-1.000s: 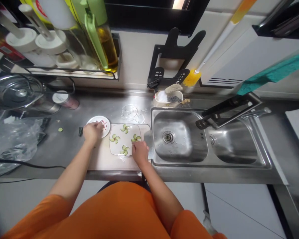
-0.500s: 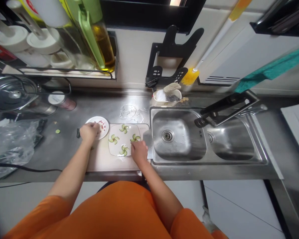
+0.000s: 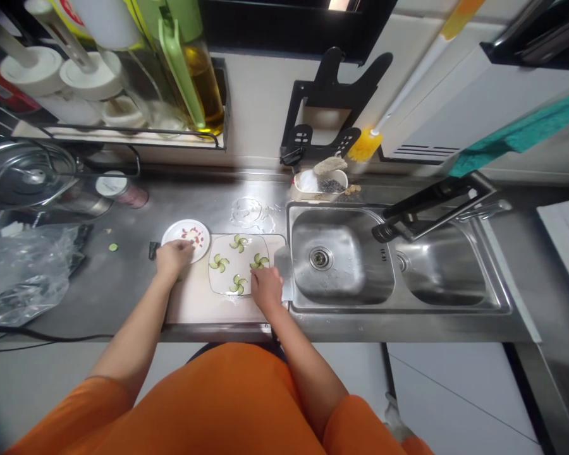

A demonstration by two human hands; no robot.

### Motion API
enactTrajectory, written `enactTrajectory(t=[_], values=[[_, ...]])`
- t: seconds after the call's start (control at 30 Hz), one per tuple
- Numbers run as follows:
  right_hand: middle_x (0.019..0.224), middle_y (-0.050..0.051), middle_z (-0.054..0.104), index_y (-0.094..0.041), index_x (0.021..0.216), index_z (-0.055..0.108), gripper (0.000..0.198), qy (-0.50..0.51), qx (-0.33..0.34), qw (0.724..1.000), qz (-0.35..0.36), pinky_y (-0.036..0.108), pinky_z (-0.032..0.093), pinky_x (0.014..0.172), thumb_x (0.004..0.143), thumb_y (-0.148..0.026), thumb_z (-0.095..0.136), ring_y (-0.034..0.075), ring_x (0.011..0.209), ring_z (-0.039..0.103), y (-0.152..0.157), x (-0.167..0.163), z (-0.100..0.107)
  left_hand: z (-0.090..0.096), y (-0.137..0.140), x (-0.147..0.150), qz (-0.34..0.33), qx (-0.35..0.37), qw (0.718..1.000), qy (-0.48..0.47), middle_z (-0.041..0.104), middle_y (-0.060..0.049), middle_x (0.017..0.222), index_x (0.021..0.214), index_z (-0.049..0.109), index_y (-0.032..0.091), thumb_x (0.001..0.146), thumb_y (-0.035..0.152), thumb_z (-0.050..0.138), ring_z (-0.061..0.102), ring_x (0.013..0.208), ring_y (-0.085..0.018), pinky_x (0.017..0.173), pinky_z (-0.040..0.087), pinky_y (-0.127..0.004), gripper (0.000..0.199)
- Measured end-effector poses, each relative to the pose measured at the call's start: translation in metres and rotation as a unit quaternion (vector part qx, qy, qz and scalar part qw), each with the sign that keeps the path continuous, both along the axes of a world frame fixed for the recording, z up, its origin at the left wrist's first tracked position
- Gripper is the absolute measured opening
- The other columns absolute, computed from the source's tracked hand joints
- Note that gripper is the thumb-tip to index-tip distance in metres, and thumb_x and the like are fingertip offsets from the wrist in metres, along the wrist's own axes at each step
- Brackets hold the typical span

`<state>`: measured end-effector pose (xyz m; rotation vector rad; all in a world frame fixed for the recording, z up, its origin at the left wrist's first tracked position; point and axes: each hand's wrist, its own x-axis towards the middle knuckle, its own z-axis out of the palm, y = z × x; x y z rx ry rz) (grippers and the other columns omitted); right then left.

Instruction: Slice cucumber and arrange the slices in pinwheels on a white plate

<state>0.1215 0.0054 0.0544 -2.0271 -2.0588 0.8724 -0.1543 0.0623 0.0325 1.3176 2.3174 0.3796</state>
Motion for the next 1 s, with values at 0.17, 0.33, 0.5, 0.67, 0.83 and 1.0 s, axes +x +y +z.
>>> enactTrajectory(t=[0.17, 0.33, 0.5, 0.67, 0.83, 1.0], values=[[0.099, 0.004, 0.068, -0.027, 0.106, 0.069, 0.027, 0.001, -0.006, 1.0, -0.004, 0.03, 0.034, 0.077, 0.09, -0.024, 0.047, 0.023, 0.101, 0.05, -0.001, 0.002, 0.001, 0.001, -0.001, -0.003, 0.026, -0.001, 1.0, -0.002, 0.072, -0.006, 0.088, 0.089, 0.074, 0.022, 0.073, 0.035, 0.057, 0.064, 0.085, -0.021, 0.081, 0.045, -0.029, 0.027], [0.099, 0.004, 0.068, -0.027, 0.108, 0.069, 0.028, -0.001, -0.009, 1.0, -0.005, 0.03, 0.033, 0.076, 0.09, -0.024, 0.047, 0.023, 0.102, 0.049, -0.002, 0.002, 0.001, 0.0, 0.006, -0.001, 0.015, 0.004, 1.0, 0.002, 0.071, -0.009, 0.096, 0.1, 0.072, 0.021, 0.077, 0.035, 0.055, 0.063, 0.089, -0.022, 0.082, 0.045, -0.031, 0.033], [0.097, 0.004, 0.069, -0.026, 0.106, 0.069, 0.027, 0.003, -0.004, 1.0, -0.01, 0.03, 0.032, 0.075, 0.09, -0.024, 0.048, 0.022, 0.1, 0.05, -0.003, 0.003, 0.001, -0.006, 0.012, -0.002, -0.045, 0.019, 0.999, 0.003, 0.068, -0.009, 0.104, 0.1, 0.073, 0.021, 0.079, 0.03, 0.052, 0.062, 0.091, -0.02, 0.086, 0.044, -0.029, 0.031], [0.096, 0.003, 0.069, -0.026, 0.105, 0.069, 0.025, 0.002, -0.005, 1.0, -0.012, 0.029, 0.032, 0.074, 0.089, -0.024, 0.049, 0.022, 0.1, 0.05, -0.004, 0.005, -0.001, -0.006, 0.01, -0.007, -0.067, 0.001, 0.997, 0.036, 0.068, -0.01, 0.1, 0.093, 0.073, 0.019, 0.078, 0.029, 0.053, 0.062, 0.086, -0.019, 0.083, 0.045, -0.028, 0.027], [0.096, 0.004, 0.068, -0.027, 0.104, 0.069, 0.026, 0.007, -0.004, 1.0, -0.013, 0.03, 0.033, 0.075, 0.089, -0.024, 0.049, 0.022, 0.1, 0.049, -0.004, 0.005, -0.002, -0.004, 0.007, -0.013, -0.057, -0.016, 0.996, 0.069, 0.069, -0.011, 0.095, 0.089, 0.072, 0.017, 0.079, 0.029, 0.051, 0.062, 0.085, -0.02, 0.082, 0.044, -0.028, 0.026], [0.097, 0.004, 0.069, -0.027, 0.105, 0.069, 0.026, 0.009, -0.002, 1.0, -0.012, 0.03, 0.033, 0.076, 0.089, -0.024, 0.048, 0.023, 0.101, 0.049, -0.004, 0.004, -0.001, 0.007, -0.001, -0.006, -0.018, 0.006, 0.999, 0.029, 0.07, -0.009, 0.095, 0.087, 0.071, 0.017, 0.08, 0.03, 0.051, 0.062, 0.086, -0.02, 0.083, 0.044, -0.029, 0.025]])
